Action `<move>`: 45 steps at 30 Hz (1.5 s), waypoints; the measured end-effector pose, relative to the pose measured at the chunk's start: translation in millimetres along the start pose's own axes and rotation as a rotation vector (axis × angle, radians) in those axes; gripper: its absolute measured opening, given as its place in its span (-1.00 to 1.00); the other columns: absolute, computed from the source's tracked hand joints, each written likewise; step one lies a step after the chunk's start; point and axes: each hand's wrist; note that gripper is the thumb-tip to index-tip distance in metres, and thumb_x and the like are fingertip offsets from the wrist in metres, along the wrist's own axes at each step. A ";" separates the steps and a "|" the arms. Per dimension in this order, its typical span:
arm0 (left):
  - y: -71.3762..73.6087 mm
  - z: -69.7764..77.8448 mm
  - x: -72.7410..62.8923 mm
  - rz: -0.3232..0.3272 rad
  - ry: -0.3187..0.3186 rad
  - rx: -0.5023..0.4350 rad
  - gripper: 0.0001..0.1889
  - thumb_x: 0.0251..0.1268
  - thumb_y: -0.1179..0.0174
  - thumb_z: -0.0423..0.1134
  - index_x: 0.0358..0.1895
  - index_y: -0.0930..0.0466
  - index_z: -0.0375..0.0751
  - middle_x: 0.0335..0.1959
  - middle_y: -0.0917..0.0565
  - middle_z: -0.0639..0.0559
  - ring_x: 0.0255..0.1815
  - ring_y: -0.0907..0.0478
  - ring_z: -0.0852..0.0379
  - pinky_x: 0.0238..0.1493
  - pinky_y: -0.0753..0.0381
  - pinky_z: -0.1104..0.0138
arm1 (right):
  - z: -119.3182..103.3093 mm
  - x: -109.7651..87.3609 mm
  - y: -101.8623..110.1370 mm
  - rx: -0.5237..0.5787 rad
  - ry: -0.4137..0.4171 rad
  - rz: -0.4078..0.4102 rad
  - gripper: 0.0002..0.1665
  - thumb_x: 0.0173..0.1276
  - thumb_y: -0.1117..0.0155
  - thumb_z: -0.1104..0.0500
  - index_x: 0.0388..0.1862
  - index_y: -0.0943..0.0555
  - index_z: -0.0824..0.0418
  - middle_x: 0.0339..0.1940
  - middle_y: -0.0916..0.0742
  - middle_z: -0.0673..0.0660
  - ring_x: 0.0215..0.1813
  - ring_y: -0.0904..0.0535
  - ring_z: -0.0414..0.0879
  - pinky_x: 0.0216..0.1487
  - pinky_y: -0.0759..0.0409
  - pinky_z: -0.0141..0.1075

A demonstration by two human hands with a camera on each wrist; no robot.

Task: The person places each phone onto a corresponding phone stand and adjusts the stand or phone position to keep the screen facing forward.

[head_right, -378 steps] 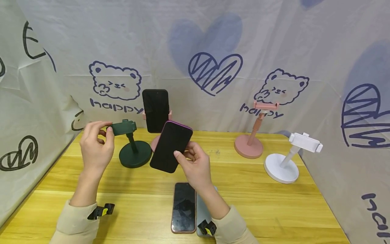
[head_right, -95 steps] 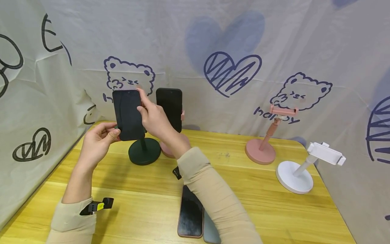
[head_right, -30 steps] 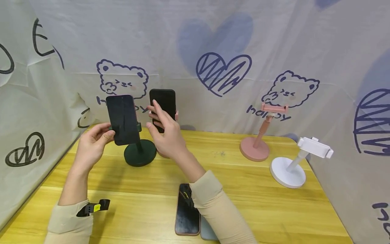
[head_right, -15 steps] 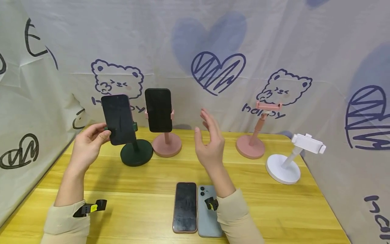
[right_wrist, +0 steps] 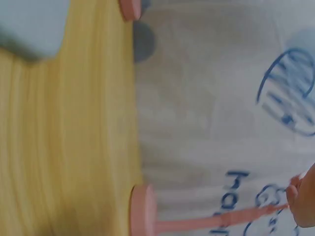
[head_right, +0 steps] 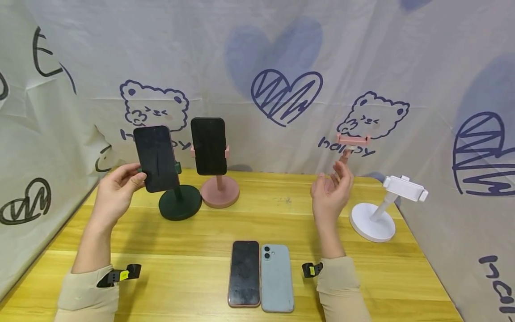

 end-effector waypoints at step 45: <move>2.3 0.5 0.7 -0.013 0.017 -0.026 -0.51 0.62 -0.14 -0.12 0.43 -0.47 -0.34 0.15 -0.62 -0.29 -0.17 -0.61 0.53 -0.04 -0.63 0.62 | 63.0 58.1 -23.3 -0.279 -0.245 -0.307 -0.69 0.57 -0.07 0.38 0.20 -0.54 0.48 0.12 -0.69 0.39 0.16 -0.64 0.18 0.28 -0.63 -0.06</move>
Point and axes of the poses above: each hand's wrist, its own x-axis towards the middle knuckle, its own y-axis out of the back of the hand, z = x × y
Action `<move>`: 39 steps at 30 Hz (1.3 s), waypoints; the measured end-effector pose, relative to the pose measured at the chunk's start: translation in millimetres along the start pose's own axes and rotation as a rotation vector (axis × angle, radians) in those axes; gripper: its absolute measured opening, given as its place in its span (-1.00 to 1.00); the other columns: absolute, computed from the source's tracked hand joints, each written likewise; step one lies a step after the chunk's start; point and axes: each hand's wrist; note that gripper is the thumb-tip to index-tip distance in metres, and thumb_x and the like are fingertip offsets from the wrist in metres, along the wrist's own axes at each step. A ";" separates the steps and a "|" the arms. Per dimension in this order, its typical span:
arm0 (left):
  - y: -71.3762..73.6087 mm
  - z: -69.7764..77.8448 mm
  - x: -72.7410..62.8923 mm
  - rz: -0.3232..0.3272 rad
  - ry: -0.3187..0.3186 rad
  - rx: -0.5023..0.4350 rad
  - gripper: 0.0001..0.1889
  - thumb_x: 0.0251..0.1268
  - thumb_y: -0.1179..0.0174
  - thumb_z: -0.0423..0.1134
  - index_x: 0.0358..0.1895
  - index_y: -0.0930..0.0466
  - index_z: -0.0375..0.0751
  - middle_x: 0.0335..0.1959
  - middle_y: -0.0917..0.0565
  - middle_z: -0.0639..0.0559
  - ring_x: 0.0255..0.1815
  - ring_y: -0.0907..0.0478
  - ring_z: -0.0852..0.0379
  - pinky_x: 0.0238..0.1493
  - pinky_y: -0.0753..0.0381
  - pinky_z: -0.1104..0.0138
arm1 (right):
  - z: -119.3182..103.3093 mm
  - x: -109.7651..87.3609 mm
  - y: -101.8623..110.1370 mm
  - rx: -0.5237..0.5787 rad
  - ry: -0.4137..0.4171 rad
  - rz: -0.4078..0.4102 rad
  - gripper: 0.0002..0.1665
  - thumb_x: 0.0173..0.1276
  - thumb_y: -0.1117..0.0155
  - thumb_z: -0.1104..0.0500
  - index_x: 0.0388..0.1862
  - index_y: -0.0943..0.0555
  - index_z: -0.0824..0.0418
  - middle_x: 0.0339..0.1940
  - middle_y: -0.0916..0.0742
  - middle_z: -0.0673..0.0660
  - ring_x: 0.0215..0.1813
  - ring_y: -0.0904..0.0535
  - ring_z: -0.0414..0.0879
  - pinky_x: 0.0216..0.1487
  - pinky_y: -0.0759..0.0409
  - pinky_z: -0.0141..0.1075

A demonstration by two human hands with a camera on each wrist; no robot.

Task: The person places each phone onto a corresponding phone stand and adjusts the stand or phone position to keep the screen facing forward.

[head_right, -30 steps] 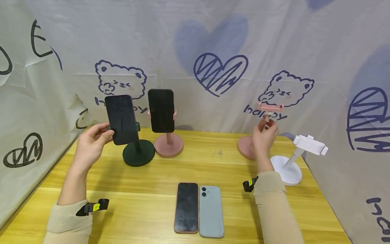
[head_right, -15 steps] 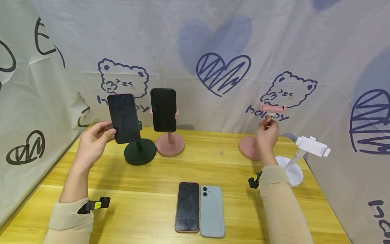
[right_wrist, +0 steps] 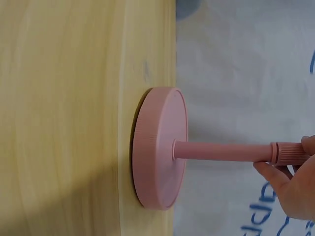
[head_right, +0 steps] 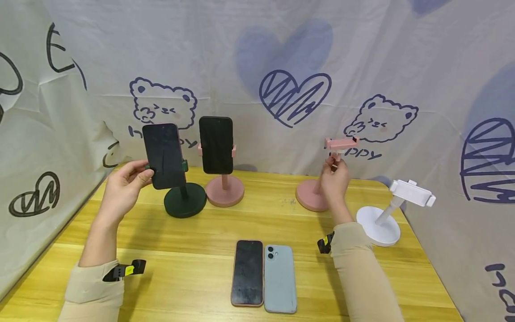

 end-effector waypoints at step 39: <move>0.5 -0.2 -0.3 -0.006 0.001 0.002 -0.51 0.62 -0.14 -0.10 0.41 -0.48 -0.34 0.19 -0.60 -0.28 -0.11 -0.59 0.50 -0.04 -0.64 0.61 | -58.9 -59.6 -99.5 0.077 0.191 -0.304 -0.69 0.52 -0.27 0.29 0.16 -0.57 0.39 0.06 -0.72 0.34 0.10 -0.69 0.24 0.11 -0.73 0.01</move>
Point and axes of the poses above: each hand's wrist, its own x-axis towards the middle knuckle, its own y-axis out of the back of the hand, z = x × y
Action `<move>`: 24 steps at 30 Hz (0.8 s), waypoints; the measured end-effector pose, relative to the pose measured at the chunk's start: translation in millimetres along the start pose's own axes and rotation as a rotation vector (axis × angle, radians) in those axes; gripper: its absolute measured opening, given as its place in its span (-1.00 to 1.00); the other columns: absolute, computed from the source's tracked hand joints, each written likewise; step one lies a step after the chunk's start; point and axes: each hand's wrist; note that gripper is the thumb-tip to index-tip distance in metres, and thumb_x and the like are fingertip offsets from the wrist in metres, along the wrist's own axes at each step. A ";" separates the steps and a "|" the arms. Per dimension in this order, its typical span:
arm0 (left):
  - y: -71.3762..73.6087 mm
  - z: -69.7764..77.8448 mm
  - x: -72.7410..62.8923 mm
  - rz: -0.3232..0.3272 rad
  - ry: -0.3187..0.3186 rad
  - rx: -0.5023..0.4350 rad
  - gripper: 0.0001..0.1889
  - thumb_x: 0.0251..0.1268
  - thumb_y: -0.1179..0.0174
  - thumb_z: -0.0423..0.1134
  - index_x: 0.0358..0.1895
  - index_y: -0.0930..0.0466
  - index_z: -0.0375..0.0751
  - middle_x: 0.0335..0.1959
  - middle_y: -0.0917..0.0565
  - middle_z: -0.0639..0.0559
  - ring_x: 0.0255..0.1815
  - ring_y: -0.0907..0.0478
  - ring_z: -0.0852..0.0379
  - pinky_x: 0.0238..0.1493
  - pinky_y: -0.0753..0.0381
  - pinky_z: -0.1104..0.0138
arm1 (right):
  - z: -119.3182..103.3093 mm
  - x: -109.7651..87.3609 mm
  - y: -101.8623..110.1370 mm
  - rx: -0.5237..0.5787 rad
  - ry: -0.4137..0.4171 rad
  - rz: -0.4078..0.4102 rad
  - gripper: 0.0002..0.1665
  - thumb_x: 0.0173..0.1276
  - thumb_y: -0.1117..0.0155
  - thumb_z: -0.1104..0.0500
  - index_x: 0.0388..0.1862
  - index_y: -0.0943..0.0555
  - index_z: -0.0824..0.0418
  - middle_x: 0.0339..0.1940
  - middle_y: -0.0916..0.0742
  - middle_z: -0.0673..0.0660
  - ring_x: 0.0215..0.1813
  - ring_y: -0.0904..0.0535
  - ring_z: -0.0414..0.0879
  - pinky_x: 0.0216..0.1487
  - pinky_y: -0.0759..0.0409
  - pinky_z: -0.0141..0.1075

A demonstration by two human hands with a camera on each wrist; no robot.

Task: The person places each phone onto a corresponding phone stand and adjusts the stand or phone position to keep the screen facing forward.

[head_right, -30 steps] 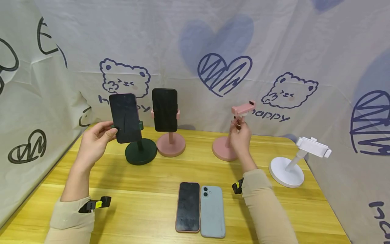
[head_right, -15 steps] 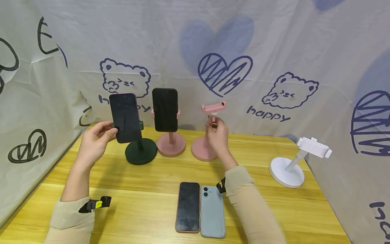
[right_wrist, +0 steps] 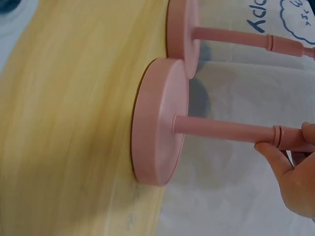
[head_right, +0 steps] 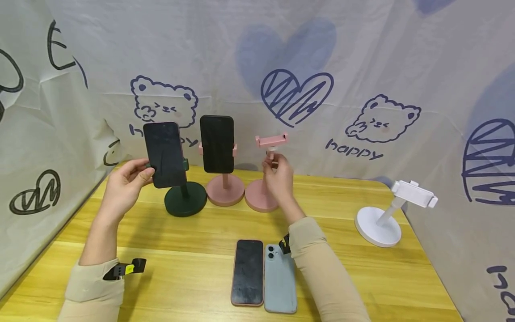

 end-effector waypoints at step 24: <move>-62.9 67.5 -8.2 0.483 -0.518 -0.223 -0.58 0.46 -0.16 -0.49 0.34 -0.54 -0.34 0.29 -0.57 -0.14 0.26 -0.56 0.00 0.29 -0.63 0.29 | 8.2 6.4 11.0 -0.094 0.052 -0.139 -0.68 0.55 -0.27 0.26 0.18 -0.59 0.41 0.01 -0.74 0.36 0.08 -0.71 0.22 0.13 -0.72 0.02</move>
Point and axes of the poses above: each hand's wrist, its own x-axis towards the middle knuckle, its own y-axis out of the back of the hand, z = x × y
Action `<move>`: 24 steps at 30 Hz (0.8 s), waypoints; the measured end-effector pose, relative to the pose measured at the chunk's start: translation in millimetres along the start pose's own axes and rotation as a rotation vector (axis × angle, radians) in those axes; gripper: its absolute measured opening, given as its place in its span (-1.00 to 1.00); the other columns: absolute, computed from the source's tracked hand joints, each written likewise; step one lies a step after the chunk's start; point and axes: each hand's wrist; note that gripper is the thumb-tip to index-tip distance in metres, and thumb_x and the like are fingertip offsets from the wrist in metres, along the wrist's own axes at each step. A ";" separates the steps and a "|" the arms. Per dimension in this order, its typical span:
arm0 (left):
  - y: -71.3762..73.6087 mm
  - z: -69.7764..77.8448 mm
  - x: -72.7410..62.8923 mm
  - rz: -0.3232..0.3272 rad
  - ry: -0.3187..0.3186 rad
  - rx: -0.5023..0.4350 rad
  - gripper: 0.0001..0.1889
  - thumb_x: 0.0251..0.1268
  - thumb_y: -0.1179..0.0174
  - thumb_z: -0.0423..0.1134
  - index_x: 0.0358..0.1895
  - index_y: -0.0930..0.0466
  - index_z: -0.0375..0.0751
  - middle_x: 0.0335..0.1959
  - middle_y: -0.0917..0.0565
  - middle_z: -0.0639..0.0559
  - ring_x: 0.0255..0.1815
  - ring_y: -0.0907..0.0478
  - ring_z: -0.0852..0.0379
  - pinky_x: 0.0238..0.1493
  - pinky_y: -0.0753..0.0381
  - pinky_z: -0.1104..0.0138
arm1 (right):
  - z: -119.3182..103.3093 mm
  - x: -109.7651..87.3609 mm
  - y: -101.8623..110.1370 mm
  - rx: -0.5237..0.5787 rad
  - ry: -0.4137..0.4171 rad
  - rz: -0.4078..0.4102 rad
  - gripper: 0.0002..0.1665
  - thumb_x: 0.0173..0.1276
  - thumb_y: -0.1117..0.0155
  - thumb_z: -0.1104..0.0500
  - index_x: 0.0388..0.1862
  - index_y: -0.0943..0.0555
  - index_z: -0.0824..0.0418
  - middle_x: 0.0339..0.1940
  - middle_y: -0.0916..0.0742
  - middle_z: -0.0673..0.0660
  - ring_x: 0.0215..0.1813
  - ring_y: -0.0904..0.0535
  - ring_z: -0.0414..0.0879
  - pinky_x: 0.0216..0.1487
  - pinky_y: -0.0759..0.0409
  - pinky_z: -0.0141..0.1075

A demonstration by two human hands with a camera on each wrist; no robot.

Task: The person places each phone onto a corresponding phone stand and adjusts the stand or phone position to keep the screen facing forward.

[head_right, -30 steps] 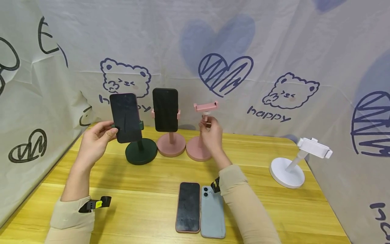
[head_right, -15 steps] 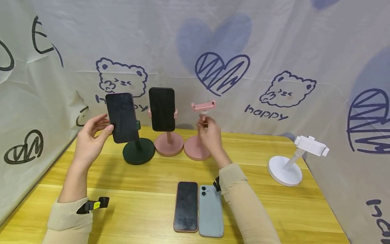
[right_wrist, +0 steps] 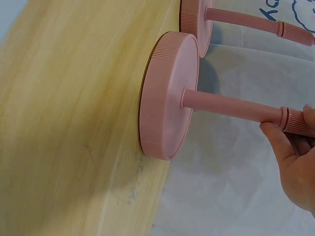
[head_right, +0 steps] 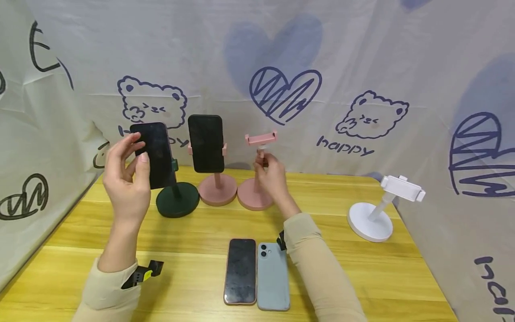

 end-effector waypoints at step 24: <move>-139.4 20.6 -34.5 -0.305 0.105 -0.234 -0.56 0.58 -0.12 -0.37 0.43 -0.45 -0.37 0.46 -0.47 -0.16 0.44 -0.47 0.01 0.40 -0.55 0.15 | 4.3 -1.7 -2.8 -0.013 0.026 0.024 -0.65 0.51 -0.31 0.28 0.18 -0.59 0.43 0.03 -0.75 0.38 0.09 -0.71 0.24 0.18 -0.69 0.04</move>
Point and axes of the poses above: each hand's wrist, its own x-axis towards the middle knuckle, its own y-axis out of the back of the hand, z = x × y
